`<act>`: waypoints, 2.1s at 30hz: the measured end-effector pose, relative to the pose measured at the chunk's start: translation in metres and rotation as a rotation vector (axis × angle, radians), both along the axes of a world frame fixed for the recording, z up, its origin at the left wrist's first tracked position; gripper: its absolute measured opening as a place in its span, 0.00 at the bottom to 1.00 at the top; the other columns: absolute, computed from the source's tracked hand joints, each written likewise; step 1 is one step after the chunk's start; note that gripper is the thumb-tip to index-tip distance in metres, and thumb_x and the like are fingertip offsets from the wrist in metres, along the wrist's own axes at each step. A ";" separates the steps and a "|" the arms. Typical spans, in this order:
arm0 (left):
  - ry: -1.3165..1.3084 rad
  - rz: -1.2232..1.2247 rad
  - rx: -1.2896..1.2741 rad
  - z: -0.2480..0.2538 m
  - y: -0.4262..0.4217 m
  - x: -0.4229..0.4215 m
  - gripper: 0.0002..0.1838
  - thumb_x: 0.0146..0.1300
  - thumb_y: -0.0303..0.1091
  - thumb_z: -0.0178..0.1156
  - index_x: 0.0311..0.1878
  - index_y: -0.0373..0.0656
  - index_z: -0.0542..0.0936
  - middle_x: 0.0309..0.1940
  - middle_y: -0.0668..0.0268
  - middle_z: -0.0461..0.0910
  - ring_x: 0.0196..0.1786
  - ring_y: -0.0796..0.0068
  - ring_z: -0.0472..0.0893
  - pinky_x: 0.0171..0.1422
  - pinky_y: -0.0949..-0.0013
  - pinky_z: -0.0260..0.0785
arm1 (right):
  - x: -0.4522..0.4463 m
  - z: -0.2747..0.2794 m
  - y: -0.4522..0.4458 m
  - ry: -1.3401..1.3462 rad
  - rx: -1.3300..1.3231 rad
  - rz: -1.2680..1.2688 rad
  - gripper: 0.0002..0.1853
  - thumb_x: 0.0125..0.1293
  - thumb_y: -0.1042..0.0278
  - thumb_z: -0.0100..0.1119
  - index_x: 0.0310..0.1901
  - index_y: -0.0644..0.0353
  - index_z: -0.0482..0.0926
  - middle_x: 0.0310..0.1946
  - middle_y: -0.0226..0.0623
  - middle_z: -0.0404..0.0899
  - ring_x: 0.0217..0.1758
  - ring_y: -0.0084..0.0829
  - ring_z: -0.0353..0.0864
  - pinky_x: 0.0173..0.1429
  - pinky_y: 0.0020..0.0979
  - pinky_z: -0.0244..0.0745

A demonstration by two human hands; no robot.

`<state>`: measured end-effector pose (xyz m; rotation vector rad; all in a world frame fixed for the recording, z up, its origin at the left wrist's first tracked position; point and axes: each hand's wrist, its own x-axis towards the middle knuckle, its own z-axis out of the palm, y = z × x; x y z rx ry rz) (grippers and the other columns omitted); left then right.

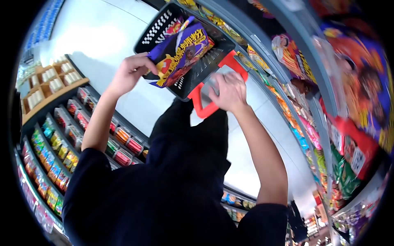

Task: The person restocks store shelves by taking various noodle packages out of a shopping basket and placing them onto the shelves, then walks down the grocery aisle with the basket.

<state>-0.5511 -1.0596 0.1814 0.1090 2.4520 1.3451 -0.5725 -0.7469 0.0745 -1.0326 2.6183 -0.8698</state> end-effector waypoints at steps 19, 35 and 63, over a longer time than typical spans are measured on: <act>0.220 -0.216 -0.128 0.325 0.081 0.062 0.09 0.48 0.21 0.52 0.30 0.38 0.81 0.26 0.63 0.77 0.31 0.70 0.75 0.37 0.71 0.65 | 0.007 0.113 0.021 -1.120 -0.984 -0.393 0.31 0.72 0.42 0.45 0.66 0.58 0.65 0.60 0.35 0.75 0.64 0.29 0.73 0.72 0.41 0.53; 0.121 0.009 0.509 0.277 0.098 -0.001 0.28 0.63 0.31 0.63 0.62 0.41 0.61 0.48 0.58 0.81 0.49 0.69 0.82 0.55 0.67 0.74 | 0.060 0.244 0.080 -0.501 -1.119 -0.511 0.24 0.59 0.68 0.69 0.55 0.66 0.74 0.48 0.34 0.80 0.49 0.24 0.78 0.57 0.28 0.72; 0.481 0.133 0.044 0.111 0.090 -0.257 0.31 0.58 0.48 0.68 0.55 0.33 0.74 0.44 0.53 0.83 0.47 0.63 0.82 0.53 0.64 0.72 | -0.105 0.281 -0.015 0.214 -0.438 -0.961 0.27 0.64 0.72 0.55 0.62 0.73 0.62 0.53 0.59 0.75 0.58 0.50 0.76 0.62 0.39 0.69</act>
